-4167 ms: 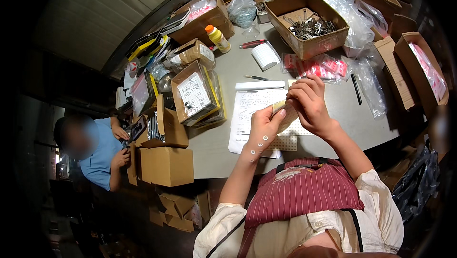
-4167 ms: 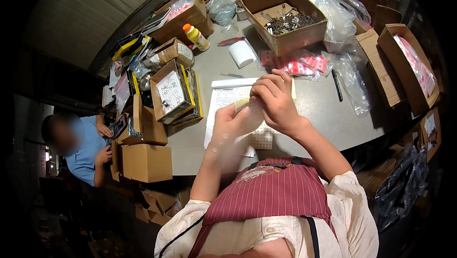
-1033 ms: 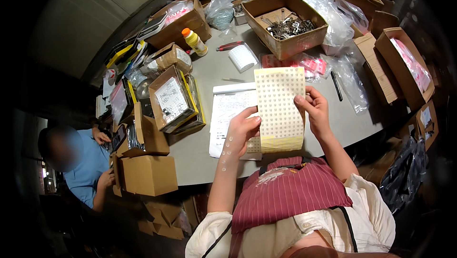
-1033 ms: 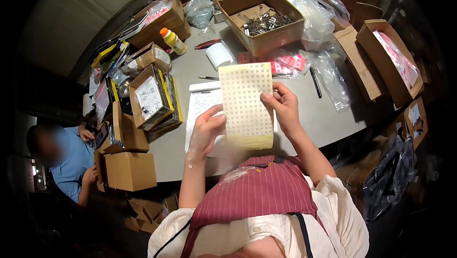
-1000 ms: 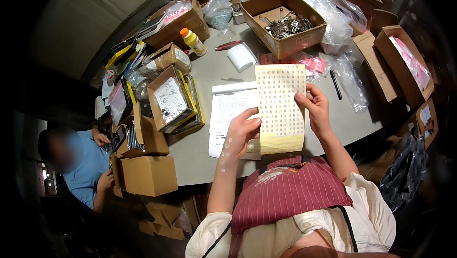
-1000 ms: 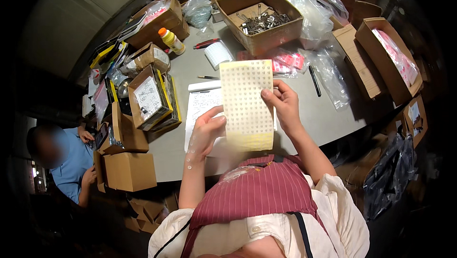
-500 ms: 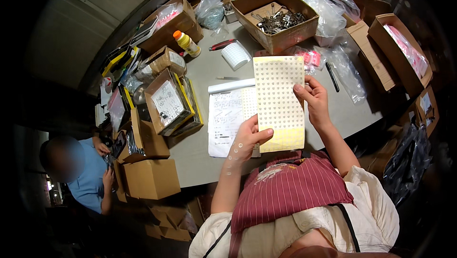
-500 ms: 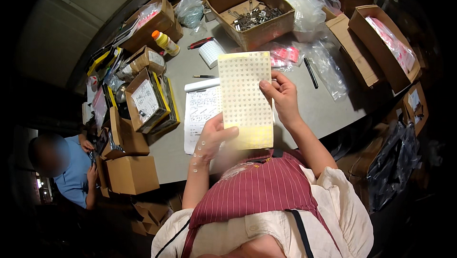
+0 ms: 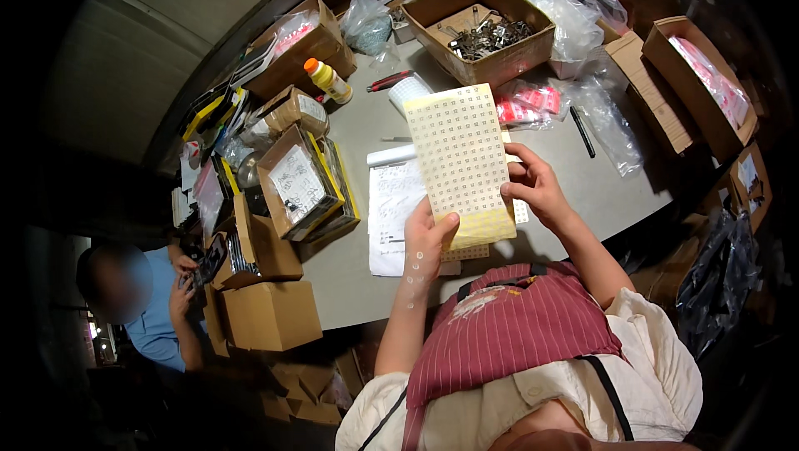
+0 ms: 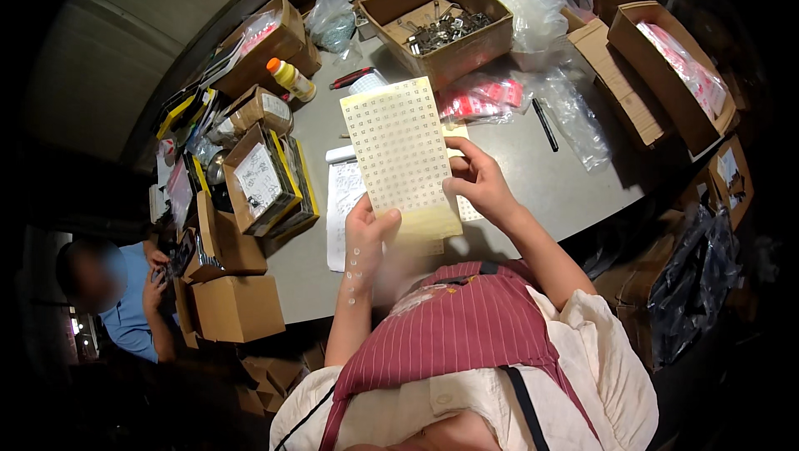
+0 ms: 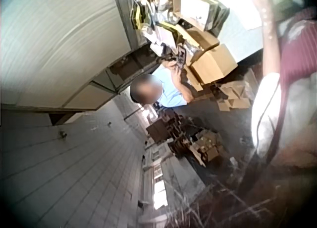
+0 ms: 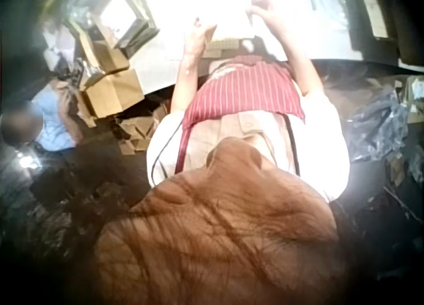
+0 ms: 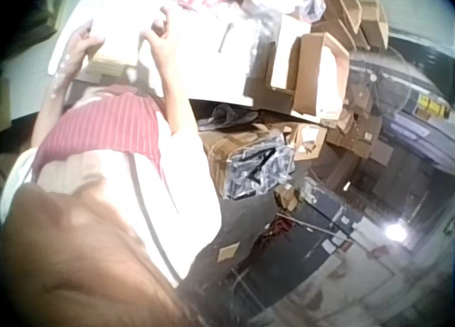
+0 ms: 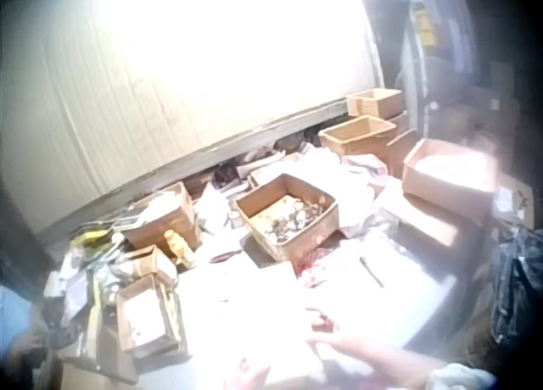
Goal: The person sits on the floor and peels small square stickers from a yellow backing sheet. They handle the sheets with both hands, separating individual stickers and placing them onto the floor surface.
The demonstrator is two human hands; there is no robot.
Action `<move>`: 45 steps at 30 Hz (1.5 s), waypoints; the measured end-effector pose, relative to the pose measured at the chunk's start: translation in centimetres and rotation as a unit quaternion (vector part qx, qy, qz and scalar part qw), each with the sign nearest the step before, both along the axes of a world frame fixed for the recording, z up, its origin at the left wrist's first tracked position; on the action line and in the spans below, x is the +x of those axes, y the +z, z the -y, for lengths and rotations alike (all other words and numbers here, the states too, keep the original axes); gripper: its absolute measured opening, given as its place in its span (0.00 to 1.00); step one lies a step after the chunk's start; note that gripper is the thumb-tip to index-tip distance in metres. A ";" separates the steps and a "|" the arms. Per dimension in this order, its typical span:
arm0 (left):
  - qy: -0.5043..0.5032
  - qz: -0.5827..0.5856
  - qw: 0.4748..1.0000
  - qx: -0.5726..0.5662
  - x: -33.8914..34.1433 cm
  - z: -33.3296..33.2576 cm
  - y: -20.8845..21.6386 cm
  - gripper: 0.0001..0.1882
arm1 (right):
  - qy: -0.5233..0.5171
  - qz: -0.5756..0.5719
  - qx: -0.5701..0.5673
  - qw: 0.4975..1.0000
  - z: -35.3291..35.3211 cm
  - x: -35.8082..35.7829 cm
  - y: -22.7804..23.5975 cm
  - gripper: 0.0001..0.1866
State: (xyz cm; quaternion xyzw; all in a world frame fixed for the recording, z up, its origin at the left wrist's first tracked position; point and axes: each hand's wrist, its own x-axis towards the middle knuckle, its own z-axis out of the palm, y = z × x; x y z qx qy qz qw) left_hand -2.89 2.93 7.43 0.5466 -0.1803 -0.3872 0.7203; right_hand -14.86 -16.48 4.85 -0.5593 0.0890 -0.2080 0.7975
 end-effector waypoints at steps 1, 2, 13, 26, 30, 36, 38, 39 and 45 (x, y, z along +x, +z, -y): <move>-0.002 0.003 1.000 0.007 0.1 -0.1 -0.1 0.25 | -0.001 -0.004 -0.006 1.000 0.0 -0.1 -0.1 0.33; -0.005 0.007 1.000 0.014 0.4 -0.2 -0.3 0.24 | -0.009 -0.005 -0.006 1.000 -0.1 0.0 -0.1 0.33; 0.019 0.011 0.999 0.039 0.1 0.3 -0.4 0.19 | -0.032 -0.010 -0.048 0.998 -1.1 0.1 0.1 0.28; 0.023 0.049 0.997 0.048 1.2 0.2 -0.6 0.21 | -0.027 -0.014 -0.071 0.997 -1.3 0.2 -0.2 0.25; 0.052 0.044 0.998 0.006 1.1 0.6 -0.6 0.20 | -0.034 -0.016 -0.072 0.997 -1.6 0.3 0.0 0.25; 0.036 0.028 0.999 0.023 1.5 0.3 -1.1 0.20 | -0.040 -0.017 -0.092 0.995 -1.8 0.3 -0.1 0.23; 0.039 0.023 0.999 0.011 1.5 0.2 -1.2 0.19 | -0.037 -0.019 -0.093 0.995 -1.8 0.3 -0.1 0.24; 0.040 0.021 0.999 0.006 1.5 0.3 -1.0 0.19 | -0.037 -0.022 -0.097 0.994 -1.9 0.3 -0.1 0.24; 0.064 0.027 0.998 0.010 1.5 0.5 0.4 0.19 | -0.024 -0.030 -0.108 0.993 -2.0 0.2 -0.1 0.25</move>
